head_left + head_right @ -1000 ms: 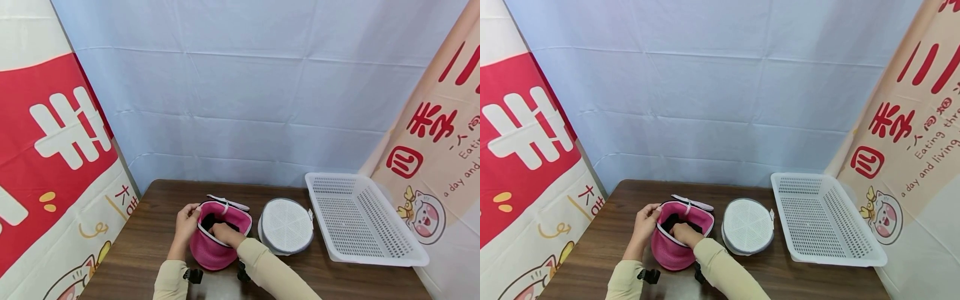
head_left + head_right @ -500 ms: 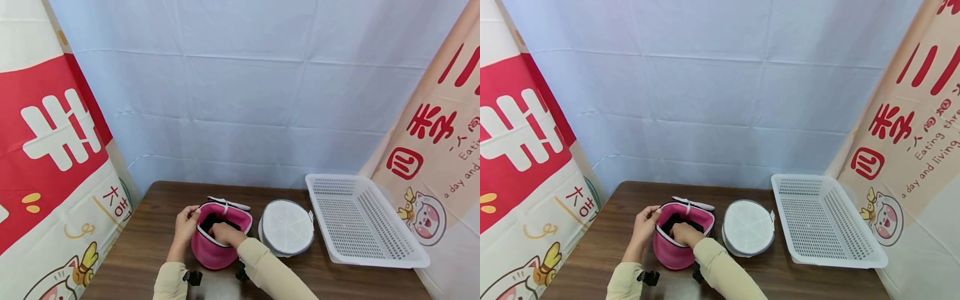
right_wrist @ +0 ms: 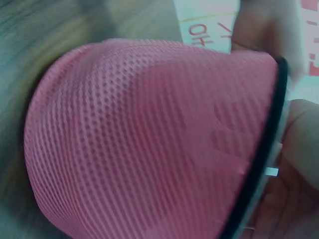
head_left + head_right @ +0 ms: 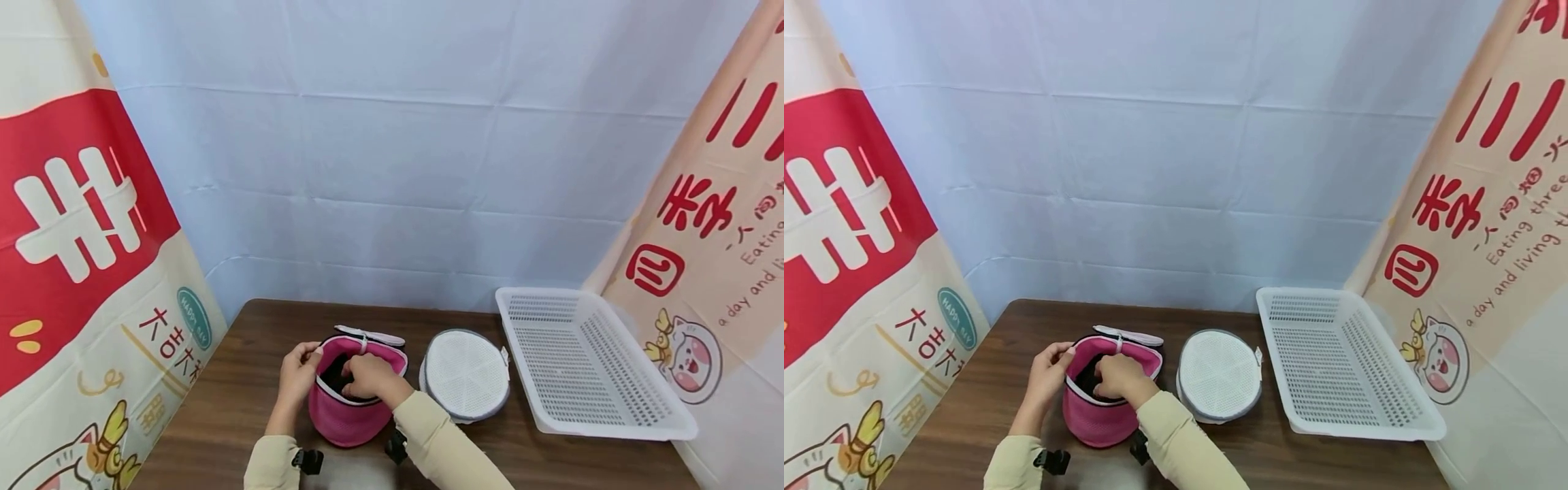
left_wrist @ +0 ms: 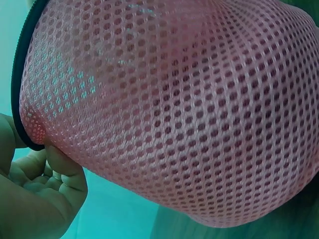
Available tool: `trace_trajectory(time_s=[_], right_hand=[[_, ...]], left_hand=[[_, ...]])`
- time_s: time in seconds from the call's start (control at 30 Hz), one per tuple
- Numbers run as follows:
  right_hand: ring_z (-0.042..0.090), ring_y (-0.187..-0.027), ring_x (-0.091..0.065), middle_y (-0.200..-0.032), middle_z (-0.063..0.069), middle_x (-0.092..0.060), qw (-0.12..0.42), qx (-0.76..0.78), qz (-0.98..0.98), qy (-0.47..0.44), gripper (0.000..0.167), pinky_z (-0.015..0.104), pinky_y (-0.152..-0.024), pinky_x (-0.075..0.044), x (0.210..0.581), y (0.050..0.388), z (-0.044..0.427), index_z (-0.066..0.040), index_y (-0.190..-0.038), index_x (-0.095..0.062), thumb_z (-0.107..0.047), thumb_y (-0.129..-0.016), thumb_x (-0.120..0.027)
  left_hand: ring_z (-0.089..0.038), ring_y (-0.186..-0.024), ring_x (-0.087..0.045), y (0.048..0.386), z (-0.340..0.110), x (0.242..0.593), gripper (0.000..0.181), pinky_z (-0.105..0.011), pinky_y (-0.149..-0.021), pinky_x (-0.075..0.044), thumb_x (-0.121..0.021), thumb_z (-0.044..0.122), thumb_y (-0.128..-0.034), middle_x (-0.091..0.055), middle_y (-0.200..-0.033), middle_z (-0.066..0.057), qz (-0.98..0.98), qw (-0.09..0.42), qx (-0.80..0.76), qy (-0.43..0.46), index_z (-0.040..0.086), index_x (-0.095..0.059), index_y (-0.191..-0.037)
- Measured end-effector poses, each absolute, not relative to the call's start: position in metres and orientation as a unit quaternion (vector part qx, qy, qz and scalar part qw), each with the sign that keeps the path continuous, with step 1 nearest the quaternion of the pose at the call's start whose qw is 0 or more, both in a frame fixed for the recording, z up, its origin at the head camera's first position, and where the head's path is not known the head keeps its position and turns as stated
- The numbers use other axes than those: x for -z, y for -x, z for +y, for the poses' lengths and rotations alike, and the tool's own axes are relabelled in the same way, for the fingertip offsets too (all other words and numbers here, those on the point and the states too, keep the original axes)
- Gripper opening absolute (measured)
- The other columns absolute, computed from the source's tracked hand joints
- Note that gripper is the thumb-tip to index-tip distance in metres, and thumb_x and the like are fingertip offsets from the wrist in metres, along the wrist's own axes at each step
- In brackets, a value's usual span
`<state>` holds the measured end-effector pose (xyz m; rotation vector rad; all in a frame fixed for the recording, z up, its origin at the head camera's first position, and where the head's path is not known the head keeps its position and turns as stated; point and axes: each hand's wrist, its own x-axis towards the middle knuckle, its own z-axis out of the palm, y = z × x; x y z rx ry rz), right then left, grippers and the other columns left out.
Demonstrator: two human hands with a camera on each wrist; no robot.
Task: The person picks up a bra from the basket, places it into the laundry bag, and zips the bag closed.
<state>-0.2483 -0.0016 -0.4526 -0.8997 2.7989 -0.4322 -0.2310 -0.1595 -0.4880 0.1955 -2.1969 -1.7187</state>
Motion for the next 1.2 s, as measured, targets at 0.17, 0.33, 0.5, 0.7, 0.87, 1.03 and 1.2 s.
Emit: trace_trajectory(time_s=[0.17,0.33,0.5,0.7,0.87,1.03,1.2], right_hand=[[0.016,-0.088,-0.061,-0.093,-0.001,-0.066,0.073,0.164,0.934,0.31,0.031,0.029,-0.071,-0.048,0.446,0.252,0.006,-0.015,-0.102,-0.069,-0.032,-0.076,-0.074],[0.013,-0.087,-0.061,-0.091,-0.005,-0.067,0.032,0.18,0.929,0.322,0.033,0.029,-0.07,-0.047,0.443,0.26,0.014,-0.013,-0.102,-0.07,-0.035,-0.078,-0.072],[0.014,-0.082,-0.06,-0.087,-0.004,-0.066,-0.009,0.2,0.928,0.314,0.029,0.032,-0.069,-0.047,0.443,0.274,0.024,-0.011,-0.101,-0.069,-0.032,-0.081,-0.069],[0.017,-0.079,-0.06,-0.095,0.001,-0.067,-0.021,0.225,0.933,0.281,0.027,0.032,-0.062,-0.047,0.451,0.288,0.032,-0.013,-0.099,-0.07,-0.033,-0.08,-0.067],[0.018,-0.081,-0.062,-0.09,-0.001,-0.067,-0.045,0.243,0.934,0.256,0.027,0.033,-0.063,-0.048,0.455,0.295,0.038,-0.014,-0.097,-0.071,-0.032,-0.076,-0.066],[0.019,-0.086,-0.062,-0.093,0.002,-0.067,-0.035,0.289,0.93,0.227,0.027,0.033,-0.069,-0.048,0.464,0.301,0.042,-0.011,-0.099,-0.07,-0.029,-0.079,-0.065],[0.027,-0.091,-0.06,-0.098,0.009,-0.065,-0.046,0.355,0.918,0.172,0.022,0.04,-0.075,-0.047,0.47,0.307,0.045,-0.008,-0.095,-0.069,-0.025,-0.081,-0.064]], left_hand=[[-0.013,-0.071,-0.05,0.228,-0.163,0.489,0.016,-0.023,-0.061,-0.041,-0.059,0.007,-0.0901,-0.058,-0.079,-0.009,-0.785,0.171,0.592,-0.07,-0.003,-0.066,-0.101],[-0.014,-0.071,-0.051,0.229,-0.165,0.491,0.019,-0.022,-0.062,-0.042,-0.06,0.008,-0.0897,-0.059,-0.081,-0.011,-0.777,0.163,0.605,-0.065,-0.005,-0.065,-0.102],[-0.014,-0.071,-0.05,0.226,-0.165,0.487,0.02,-0.022,-0.062,-0.041,-0.061,0.007,-0.0885,-0.058,-0.079,-0.009,-0.776,0.159,0.608,-0.06,-0.007,-0.064,-0.102],[-0.015,-0.069,-0.05,0.223,-0.163,0.481,0.018,-0.022,-0.061,-0.04,-0.062,0.003,-0.0866,-0.057,-0.076,-0.009,-0.779,0.16,0.603,-0.057,-0.009,-0.064,-0.1],[-0.013,-0.069,-0.05,0.228,-0.163,0.489,0.019,-0.022,-0.061,-0.04,-0.063,0.005,-0.0868,-0.056,-0.076,-0.007,-0.781,0.166,0.6,-0.053,-0.008,-0.064,-0.1],[-0.012,-0.07,-0.049,0.228,-0.165,0.491,0.019,-0.022,-0.062,-0.04,-0.062,0.006,-0.0875,-0.056,-0.076,-0.006,-0.783,0.154,0.6,-0.058,-0.007,-0.064,-0.101],[-0.013,-0.07,-0.049,0.229,-0.165,0.49,0.019,-0.022,-0.062,-0.04,-0.062,0.005,-0.0877,-0.056,-0.076,-0.008,-0.783,0.154,0.6,-0.052,-0.007,-0.064,-0.102]])
